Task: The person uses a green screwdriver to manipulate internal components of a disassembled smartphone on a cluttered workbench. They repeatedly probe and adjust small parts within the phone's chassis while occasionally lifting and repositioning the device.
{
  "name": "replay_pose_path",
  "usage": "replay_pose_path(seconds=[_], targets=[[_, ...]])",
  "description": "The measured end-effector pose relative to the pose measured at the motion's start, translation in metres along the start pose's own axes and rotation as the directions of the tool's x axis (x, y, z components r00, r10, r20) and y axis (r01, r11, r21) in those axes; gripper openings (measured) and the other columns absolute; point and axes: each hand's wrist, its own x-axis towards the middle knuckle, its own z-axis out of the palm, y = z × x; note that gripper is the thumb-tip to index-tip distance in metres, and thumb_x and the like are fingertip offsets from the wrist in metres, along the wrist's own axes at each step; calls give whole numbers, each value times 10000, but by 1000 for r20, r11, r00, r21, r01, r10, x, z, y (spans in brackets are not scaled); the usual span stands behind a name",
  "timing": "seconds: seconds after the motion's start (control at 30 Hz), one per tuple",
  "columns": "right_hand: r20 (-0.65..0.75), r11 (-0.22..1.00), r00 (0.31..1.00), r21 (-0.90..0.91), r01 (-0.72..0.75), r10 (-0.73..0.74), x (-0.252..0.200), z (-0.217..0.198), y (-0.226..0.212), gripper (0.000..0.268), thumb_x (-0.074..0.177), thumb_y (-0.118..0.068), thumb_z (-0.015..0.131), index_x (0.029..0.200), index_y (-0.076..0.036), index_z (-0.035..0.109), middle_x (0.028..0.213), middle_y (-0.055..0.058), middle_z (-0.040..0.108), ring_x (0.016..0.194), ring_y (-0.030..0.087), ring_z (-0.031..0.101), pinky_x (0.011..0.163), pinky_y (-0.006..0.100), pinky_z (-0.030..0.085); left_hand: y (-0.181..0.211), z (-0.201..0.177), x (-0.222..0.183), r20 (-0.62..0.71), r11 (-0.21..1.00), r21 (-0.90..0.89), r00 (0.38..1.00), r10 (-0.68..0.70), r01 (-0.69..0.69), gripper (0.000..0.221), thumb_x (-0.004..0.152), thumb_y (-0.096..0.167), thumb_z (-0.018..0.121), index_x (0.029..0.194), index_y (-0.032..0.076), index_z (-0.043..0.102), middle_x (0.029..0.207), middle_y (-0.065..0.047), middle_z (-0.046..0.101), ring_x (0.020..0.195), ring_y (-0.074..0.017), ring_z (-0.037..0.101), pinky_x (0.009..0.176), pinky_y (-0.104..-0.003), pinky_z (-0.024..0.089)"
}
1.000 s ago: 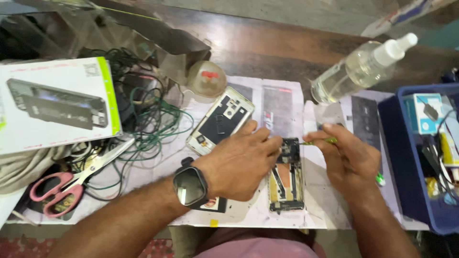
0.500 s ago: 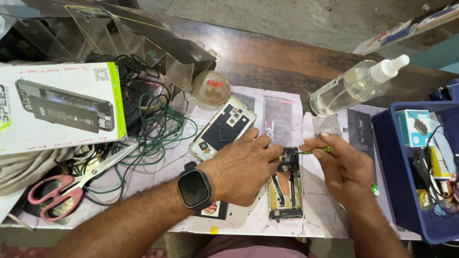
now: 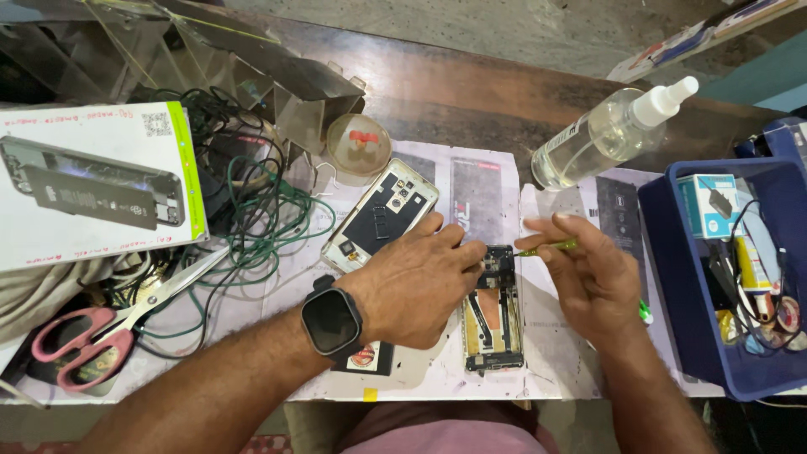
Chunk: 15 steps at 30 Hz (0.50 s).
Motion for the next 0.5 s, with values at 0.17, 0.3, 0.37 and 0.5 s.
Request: replay_pose_path(seconds=[0.17, 0.3, 0.37, 0.5], targets=[[-74, 987, 989, 101, -121, 129, 1, 3, 7, 368, 995, 84, 653, 1308, -33, 500, 1055, 179, 737, 998, 239, 766, 867, 356, 670, -4, 5, -2, -50, 998, -55, 999, 13, -16, 369, 643, 164, 673, 975, 16, 738, 1026, -99, 638, 1016, -275, 580, 921, -425, 407], [-80, 917, 957, 317, -240, 278, 20, -12, 7, 362, 1042, 85, 587, 1364, -28, 467, 1114, 197, 711, 1034, 275, 753, 923, 431, 680, -26, 8, 2, -356, 989, -135, 935, 2, -54, 292, 723, 101, 669, 1004, 64, 738, 952, -66, 668, 959, -279, 613, 893, -448, 422], [-88, 904, 963, 375, -204, 254, 30, -16, 2, 356, 1081, 81, 574, 1395, -33, 452, 1121, 197, 707, 1029, 272, 749, 940, 433, 674, -45, 6, 0, -623, 980, -185, 780, -60, -72, 236, 741, 79, 682, 973, 74, 725, 955, -67, 682, 932, -286, 642, 883, -442, 457], [-20, 892, 991, 439, -110, 132, 57, 7, -10, 363, 1119, 66, 556, 1437, -52, 428, 1109, 200, 713, 1028, 259, 757, 929, 413, 648, -86, -13, -10, -681, 921, -382, 653, -332, 70, 109, 876, 19, 656, 956, 62, 718, 863, -63, 717, 701, -176, 664, 645, -306, 524]])
